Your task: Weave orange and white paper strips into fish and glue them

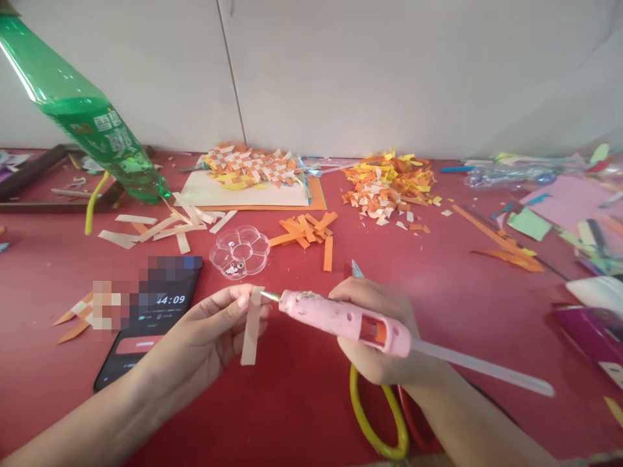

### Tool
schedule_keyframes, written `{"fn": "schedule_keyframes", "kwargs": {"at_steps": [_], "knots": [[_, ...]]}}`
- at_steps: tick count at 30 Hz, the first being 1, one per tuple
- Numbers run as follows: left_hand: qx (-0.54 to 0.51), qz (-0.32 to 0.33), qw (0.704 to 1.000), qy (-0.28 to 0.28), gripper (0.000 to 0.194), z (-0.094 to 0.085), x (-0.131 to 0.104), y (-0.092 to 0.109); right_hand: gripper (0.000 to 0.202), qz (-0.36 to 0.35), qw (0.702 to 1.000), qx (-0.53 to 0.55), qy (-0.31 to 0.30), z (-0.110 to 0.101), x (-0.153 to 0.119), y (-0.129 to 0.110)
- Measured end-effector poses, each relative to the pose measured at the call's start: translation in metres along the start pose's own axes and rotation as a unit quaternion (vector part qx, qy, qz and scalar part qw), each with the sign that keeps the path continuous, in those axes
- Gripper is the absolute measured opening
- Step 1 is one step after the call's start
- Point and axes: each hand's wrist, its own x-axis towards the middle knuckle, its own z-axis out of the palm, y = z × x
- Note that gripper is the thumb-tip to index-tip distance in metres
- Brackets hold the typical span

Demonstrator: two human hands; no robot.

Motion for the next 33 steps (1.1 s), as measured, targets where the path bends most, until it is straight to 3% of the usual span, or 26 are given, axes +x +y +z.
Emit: {"fn": "schedule_keyframes", "kwargs": {"at_steps": [10,14,33], "knots": [[0.032,0.015,0.999,-0.015,0.015,0.0013,-0.0006,-0.0021,0.01,-0.031,0.995,-0.094,0.007,0.0025,-0.0021,0.0008],[0.043,0.021,0.999,-0.02,0.015,0.0014,-0.0006,-0.003,0.009,-0.052,0.994,-0.101,-0.008,-0.0006,-0.0004,-0.0003],[0.057,0.03,0.998,-0.027,0.012,0.0053,-0.0029,-0.0012,0.014,-0.08,0.989,-0.119,0.028,0.0019,-0.0034,0.0014]]}}
